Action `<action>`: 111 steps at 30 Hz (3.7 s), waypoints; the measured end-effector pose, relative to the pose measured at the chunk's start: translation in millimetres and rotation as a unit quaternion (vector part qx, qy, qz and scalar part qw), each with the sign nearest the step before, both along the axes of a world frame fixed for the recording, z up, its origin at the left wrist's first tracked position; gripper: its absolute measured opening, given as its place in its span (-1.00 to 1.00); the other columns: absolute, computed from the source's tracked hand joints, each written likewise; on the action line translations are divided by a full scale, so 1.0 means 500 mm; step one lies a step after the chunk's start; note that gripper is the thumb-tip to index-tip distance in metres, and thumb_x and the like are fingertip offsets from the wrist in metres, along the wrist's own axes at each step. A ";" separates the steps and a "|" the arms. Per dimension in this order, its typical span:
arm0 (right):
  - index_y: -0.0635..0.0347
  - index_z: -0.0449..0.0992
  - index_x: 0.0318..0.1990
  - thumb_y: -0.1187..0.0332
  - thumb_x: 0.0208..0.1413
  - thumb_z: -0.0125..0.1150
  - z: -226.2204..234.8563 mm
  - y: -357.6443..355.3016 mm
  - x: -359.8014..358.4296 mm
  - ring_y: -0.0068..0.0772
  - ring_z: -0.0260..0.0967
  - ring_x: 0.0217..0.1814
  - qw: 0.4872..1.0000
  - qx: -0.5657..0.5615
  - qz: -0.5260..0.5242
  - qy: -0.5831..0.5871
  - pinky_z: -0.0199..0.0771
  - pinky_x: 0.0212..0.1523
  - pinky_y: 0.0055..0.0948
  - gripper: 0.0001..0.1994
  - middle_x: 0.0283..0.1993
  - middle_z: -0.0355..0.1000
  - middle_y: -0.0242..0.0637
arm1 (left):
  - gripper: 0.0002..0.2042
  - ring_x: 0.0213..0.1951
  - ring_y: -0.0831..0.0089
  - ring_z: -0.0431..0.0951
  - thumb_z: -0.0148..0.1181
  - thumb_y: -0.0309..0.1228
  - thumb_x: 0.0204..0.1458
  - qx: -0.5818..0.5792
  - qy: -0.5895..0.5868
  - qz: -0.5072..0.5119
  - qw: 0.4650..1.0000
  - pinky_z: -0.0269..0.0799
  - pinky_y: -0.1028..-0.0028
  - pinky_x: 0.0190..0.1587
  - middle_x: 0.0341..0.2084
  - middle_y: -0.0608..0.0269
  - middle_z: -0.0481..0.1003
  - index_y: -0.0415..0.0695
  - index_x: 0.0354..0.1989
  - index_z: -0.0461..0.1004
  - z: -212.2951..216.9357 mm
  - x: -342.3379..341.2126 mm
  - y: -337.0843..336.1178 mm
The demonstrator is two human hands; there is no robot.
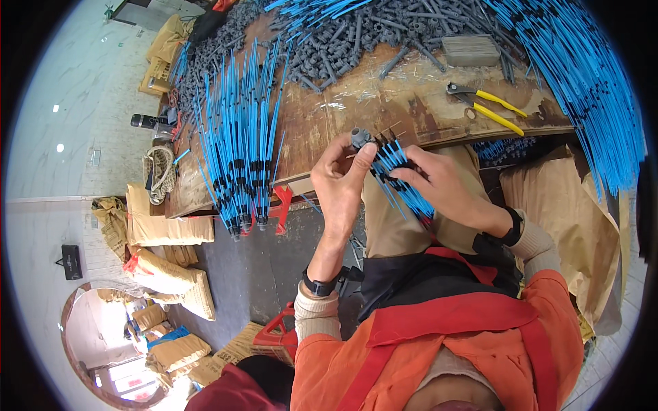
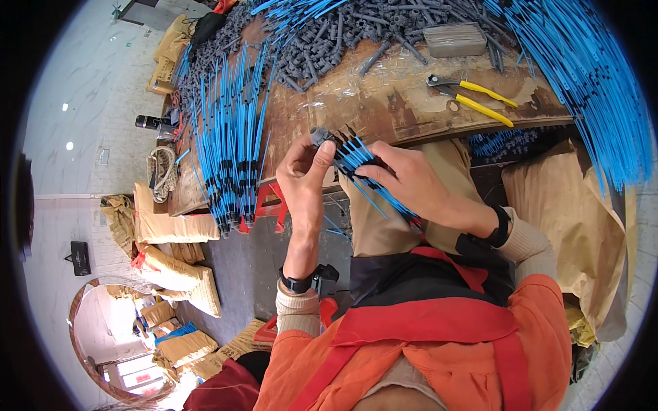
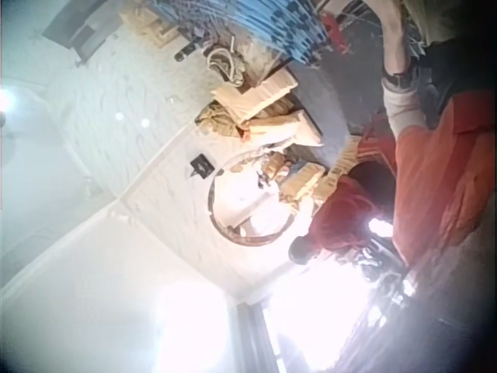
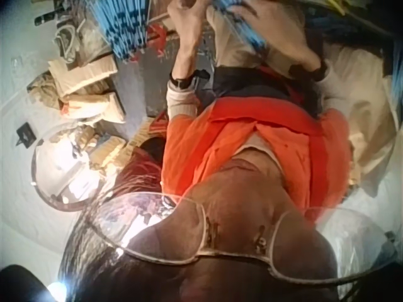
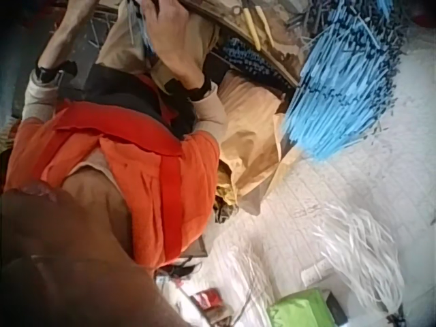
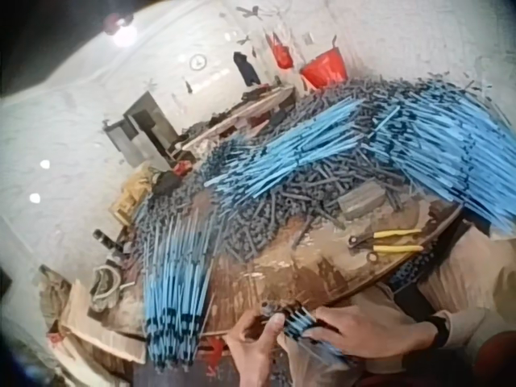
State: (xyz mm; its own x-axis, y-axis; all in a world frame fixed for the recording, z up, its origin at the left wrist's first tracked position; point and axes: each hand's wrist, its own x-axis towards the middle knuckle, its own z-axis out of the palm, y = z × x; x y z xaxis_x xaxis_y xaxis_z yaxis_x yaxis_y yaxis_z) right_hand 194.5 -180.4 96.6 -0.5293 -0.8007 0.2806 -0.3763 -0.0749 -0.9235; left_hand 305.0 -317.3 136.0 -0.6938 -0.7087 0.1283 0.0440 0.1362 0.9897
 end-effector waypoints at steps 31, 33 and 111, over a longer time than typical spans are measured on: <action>0.36 0.48 -0.32 0.22 0.22 0.16 -0.004 -0.052 -0.071 -0.61 0.19 -0.50 0.988 0.080 0.122 -0.043 0.25 -0.46 -0.45 -0.70 -0.57 0.29 -0.27 | -0.61 -0.02 0.37 0.53 0.09 -0.31 0.23 0.131 0.071 -0.198 0.969 0.42 0.41 0.07 -0.05 0.00 0.52 -0.32 0.12 0.34 -0.038 -0.025 -0.075; 0.36 0.48 -0.34 0.21 0.22 0.16 -0.006 -0.059 -0.070 -0.60 0.18 -0.50 0.986 0.096 0.125 -0.046 0.24 -0.47 -0.44 -0.69 -0.57 0.28 -0.25 | -0.64 -0.02 0.39 0.53 0.09 -0.36 0.23 0.167 0.091 -0.199 0.961 0.42 0.44 0.07 -0.04 0.02 0.52 -0.31 0.11 0.34 -0.051 -0.025 -0.078; 0.31 0.50 -0.10 0.43 0.01 0.25 -0.006 0.089 -0.181 -0.10 0.38 -0.10 0.866 0.030 -0.042 0.497 0.41 -0.05 -0.22 -0.72 -0.16 0.41 -0.16 | -0.90 -0.11 0.32 0.58 0.09 -0.64 0.13 0.040 -0.034 -0.130 0.990 0.46 0.41 -0.01 -0.29 0.05 0.58 -0.26 -0.25 0.31 -0.029 0.026 -0.068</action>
State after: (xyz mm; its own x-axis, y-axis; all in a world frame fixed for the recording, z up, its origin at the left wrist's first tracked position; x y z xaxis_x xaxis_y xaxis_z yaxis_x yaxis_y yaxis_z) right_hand 103.9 -136.0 93.4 -0.1071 -0.8003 0.5899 -0.9895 0.0278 -0.1418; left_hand 318.2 -351.5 121.3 -0.8592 -0.5110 0.0256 0.0005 0.0493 0.9988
